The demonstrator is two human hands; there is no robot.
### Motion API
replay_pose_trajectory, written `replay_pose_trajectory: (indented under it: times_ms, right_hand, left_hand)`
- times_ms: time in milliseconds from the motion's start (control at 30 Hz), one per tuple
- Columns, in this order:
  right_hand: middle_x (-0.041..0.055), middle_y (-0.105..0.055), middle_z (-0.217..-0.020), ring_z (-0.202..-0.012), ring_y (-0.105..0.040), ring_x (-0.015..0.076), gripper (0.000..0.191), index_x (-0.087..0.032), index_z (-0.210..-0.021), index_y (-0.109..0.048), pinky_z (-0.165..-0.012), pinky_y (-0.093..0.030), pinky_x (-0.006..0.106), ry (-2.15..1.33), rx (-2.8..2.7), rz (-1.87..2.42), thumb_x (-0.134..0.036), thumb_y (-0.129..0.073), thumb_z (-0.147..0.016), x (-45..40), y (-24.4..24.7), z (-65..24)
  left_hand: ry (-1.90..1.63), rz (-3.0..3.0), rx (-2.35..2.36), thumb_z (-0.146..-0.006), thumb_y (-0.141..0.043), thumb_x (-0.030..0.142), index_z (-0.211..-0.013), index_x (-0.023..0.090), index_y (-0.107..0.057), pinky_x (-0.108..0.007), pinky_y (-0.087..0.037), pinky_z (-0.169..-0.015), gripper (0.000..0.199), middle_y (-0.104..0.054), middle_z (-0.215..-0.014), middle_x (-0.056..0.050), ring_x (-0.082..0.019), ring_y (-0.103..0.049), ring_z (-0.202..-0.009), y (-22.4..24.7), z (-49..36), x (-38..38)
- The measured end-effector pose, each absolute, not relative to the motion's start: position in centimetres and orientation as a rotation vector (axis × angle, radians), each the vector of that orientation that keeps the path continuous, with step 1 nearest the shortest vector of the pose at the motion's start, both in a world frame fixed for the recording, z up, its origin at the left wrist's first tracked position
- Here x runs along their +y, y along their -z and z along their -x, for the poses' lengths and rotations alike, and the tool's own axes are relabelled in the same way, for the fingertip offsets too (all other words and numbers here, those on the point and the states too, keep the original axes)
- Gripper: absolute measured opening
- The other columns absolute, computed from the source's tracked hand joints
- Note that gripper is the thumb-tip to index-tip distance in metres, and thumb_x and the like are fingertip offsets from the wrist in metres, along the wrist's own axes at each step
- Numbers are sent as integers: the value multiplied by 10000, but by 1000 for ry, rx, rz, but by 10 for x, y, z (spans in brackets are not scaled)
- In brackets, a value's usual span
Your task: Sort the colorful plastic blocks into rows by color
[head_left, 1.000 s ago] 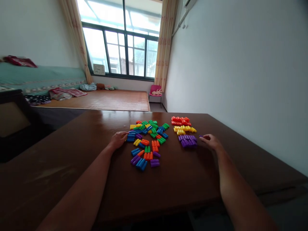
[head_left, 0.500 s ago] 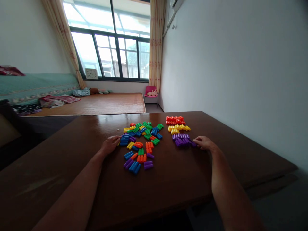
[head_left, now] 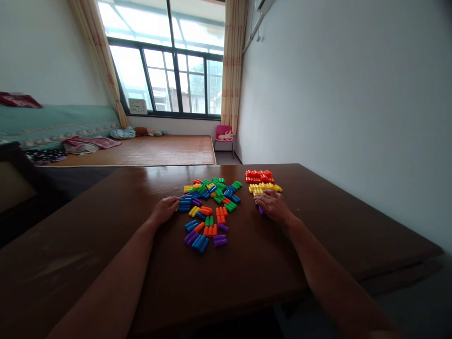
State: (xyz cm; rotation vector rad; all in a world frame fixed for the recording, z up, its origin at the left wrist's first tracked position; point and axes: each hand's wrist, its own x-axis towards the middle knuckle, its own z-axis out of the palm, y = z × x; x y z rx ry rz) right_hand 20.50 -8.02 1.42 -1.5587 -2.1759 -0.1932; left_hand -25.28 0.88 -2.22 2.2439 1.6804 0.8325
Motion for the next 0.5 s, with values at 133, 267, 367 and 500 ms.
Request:
replay_pose_trajectory:
  times_ms: [133, 267, 367, 500]
  right_hand:
    - [-14, -682, -1159, -1250, -438, 254, 406, -343, -1047, -686, -1059, -174, 537, 253, -2351, 1616, -514, -329, -957, -79, -8, -187]
    - [12, -678, -1162, -1234, -453, 264, 408, -306, -1061, -674, -1041, -199, 540, 349, -2309, 1592, -492, -324, -965, -80, -9, -179]
    - [48, -661, -1183, -1169, -503, 241, 367, -265, -1135, -641, -976, -331, 439, 296, -2350, 1464, -434, -363, -967, -77, -16, -147]
    - [80, -667, -1126, -1073, -550, 208, 291, -203, -1130, -639, -915, -404, 318, 165, -2521, 1253, -304, -435, -948, -61, -27, -71]
  left_hand:
    - [-842, -2244, 1674, -821, -453, 420, -1039, 198, -719, -317, -484, -895, 409, -717, -1081, -61, -237, -641, -1007, 20, 249, 4]
    - [-838, -2270, 1689, -838, -455, 360, -1035, 186, -725, -305, -480, -903, 377, -720, -1075, -69, -227, -647, -997, 18, 245, 0]
    - [-824, -2266, 1725, -853, -456, 335, -1053, 184, -721, -297, -479, -899, 365, -716, -1086, -75, -220, -641, -1009, 17, 243, -2]
    - [-820, -2254, 1731, -854, -476, 309, -1053, 212, -723, -298, -470, -911, 331, -712, -1100, -62, -211, -629, -1024, 15, 241, -7]
